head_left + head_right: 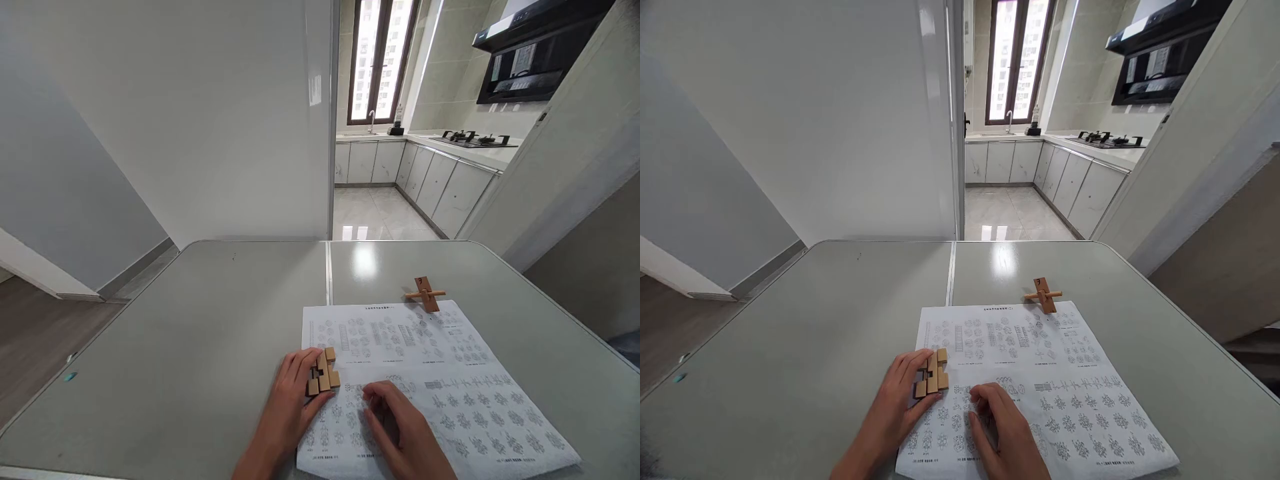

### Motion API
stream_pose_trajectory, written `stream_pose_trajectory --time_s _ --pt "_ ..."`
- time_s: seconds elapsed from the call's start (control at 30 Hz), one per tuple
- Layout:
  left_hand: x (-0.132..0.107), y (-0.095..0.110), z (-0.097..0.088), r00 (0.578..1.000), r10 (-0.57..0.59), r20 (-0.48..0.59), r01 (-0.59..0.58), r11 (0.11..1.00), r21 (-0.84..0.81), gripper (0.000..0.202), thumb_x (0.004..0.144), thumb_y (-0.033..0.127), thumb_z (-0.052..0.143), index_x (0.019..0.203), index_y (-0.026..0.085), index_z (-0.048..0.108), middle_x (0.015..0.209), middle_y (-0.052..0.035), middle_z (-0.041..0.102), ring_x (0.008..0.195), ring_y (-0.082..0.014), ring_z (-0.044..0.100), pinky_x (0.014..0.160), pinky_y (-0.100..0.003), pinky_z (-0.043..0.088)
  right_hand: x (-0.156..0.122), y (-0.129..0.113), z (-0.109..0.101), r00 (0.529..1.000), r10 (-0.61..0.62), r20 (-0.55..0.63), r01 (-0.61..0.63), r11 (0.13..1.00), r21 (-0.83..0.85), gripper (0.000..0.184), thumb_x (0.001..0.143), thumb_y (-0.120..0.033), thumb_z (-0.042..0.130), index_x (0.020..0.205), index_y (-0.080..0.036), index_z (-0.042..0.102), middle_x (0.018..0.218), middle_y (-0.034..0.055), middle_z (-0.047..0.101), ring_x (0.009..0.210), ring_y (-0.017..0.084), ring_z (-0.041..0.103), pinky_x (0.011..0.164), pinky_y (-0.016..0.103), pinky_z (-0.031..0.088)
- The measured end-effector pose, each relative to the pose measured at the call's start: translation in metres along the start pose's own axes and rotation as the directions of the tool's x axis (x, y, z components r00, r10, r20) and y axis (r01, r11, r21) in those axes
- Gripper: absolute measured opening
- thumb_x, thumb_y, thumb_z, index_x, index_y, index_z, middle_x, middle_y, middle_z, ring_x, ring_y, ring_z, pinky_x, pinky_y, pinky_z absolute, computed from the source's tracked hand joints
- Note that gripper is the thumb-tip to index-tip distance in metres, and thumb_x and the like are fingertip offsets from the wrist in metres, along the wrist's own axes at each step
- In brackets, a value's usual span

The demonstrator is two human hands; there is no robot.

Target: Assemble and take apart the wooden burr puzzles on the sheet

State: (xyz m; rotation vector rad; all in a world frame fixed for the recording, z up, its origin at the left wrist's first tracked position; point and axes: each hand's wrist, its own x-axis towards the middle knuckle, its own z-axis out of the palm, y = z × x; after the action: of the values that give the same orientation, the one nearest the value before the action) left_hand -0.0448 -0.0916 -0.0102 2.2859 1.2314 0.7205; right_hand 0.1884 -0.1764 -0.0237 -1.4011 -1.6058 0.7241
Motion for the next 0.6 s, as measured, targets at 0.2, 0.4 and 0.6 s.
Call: stream_pose_trajectory --time_s 0.2,0.4,0.6 --pt "-0.0010 0.0041 -0.0029 1.000 -0.022 -0.001 0.022 1.000 -0.014 0.066 0.089 0.028 0.080 0.146 0.035 0.046 0.139 -0.0072 0.064 0.127 -0.0328 0.059 0.106 -0.053 0.053 0.0010 0.0005 -0.0027 0.999 -0.010 0.042 0.011 1.000 -0.021 0.018 0.105 -0.033 0.050 0.112 -0.025 0.064 0.105 0.0086 0.072 0.092 0.023 0.071 0.081 0.032 0.062" --pt "-0.0031 0.0063 -0.0031 0.999 -0.034 -0.023 0.034 0.999 -0.016 0.067 0.087 0.030 0.082 0.145 0.034 0.048 0.138 -0.0075 0.064 0.127 -0.0326 0.060 0.106 -0.052 0.054 -0.0002 -0.0011 -0.0029 0.999 -0.015 0.031 0.015 1.000 -0.010 0.019 0.106 -0.035 0.050 0.110 -0.025 0.065 0.104 0.0081 0.072 0.092 0.023 0.071 0.080 0.031 0.061" --pt "-0.0059 0.0065 -0.0039 0.999 -0.049 -0.009 0.049 0.999 -0.014 0.071 0.086 0.036 0.084 0.147 0.032 0.048 0.139 -0.0098 0.063 0.128 -0.0341 0.060 0.106 -0.053 0.053 -0.0013 -0.0056 -0.0042 0.999 -0.015 0.032 0.015 1.000 -0.006 0.021 0.107 -0.037 0.049 0.109 -0.025 0.065 0.103 0.0082 0.071 0.091 0.022 0.071 0.079 0.031 0.061"
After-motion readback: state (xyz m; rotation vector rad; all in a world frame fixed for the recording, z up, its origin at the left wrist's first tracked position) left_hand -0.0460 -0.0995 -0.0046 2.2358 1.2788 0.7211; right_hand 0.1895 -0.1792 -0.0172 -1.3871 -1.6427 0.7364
